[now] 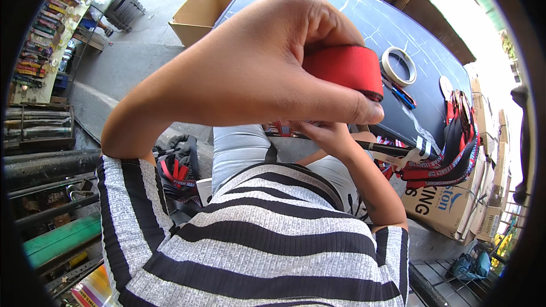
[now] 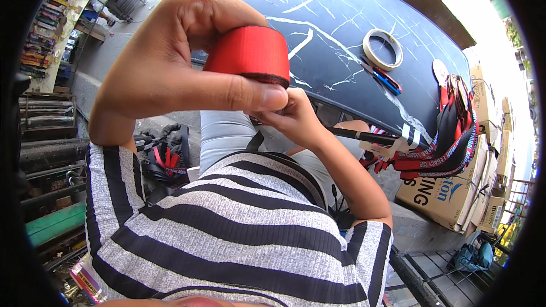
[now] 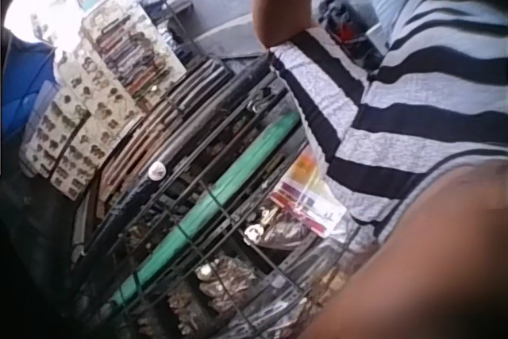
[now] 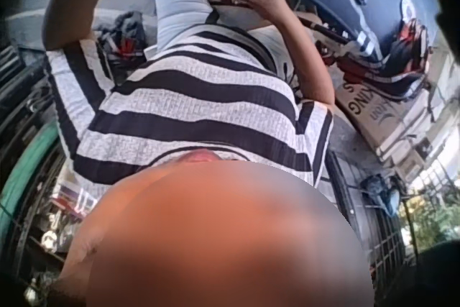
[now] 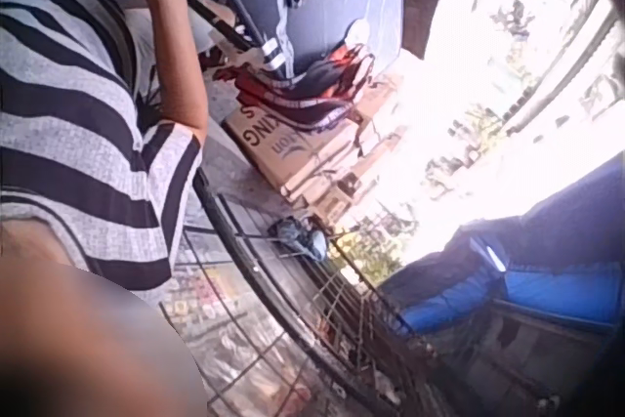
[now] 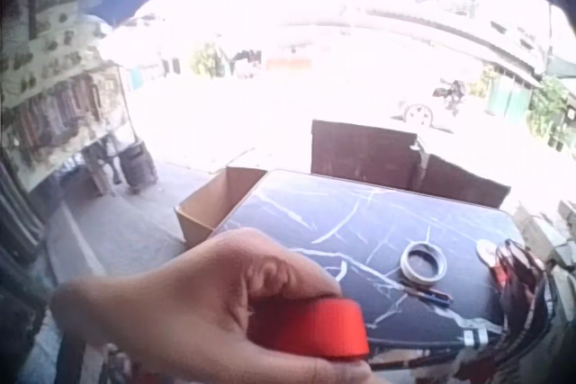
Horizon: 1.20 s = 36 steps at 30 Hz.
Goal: The person assembles medals by threading red lanyards through metal medallions and securing them with white tape. They repeatedly pull the lanyard through the medallion, fold the ends, and wrap tape around the junction to hold the pieces together.
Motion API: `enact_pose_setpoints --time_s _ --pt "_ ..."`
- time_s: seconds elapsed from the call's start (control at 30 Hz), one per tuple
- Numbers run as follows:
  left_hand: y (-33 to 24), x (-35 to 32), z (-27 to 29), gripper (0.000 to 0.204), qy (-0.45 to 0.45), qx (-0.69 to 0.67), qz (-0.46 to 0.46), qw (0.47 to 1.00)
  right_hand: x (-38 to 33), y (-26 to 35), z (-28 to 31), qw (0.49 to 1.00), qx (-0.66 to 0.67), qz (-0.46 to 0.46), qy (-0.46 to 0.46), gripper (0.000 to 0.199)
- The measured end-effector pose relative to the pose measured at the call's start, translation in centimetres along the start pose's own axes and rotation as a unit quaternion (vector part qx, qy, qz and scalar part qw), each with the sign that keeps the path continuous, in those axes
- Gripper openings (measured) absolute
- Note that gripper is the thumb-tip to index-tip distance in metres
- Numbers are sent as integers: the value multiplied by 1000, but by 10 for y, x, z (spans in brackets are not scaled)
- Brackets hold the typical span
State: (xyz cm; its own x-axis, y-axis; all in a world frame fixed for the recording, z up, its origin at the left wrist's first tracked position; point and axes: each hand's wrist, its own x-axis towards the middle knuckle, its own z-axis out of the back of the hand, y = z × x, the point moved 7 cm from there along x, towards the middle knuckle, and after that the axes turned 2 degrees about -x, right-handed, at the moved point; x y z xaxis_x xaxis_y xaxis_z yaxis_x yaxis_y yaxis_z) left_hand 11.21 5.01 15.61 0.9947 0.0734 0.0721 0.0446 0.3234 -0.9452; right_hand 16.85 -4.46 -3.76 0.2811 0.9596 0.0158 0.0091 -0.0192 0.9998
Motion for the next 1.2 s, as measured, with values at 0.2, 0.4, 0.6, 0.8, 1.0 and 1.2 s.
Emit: enact_pose_setpoints --time_s 0.2,0.4,0.6,0.8,1.0,1.2 --pt "-8 -4 -5 40 12 0 -36 999 -10 -21 -6 985 -33 -155 63 37" --pt "-6 -7 -17 37 33 16 -54 998 -22 5 9 988 -99 -109 46 36" --pt "5 -5 -34 32 121 0 -8 993 -38 100 18 980 -102 157 -71 54" --pt "10 -17 -32 37 113 150 -71 980 -40 143 10 927 -250 255 -115 70" --pt "48 -34 -35 34 113 198 -32 973 -45 126 0 936 -273 212 -69 67" --pt "82 -34 -34 35 45 67 -51 995 -44 110 8 929 -303 209 -50 65"
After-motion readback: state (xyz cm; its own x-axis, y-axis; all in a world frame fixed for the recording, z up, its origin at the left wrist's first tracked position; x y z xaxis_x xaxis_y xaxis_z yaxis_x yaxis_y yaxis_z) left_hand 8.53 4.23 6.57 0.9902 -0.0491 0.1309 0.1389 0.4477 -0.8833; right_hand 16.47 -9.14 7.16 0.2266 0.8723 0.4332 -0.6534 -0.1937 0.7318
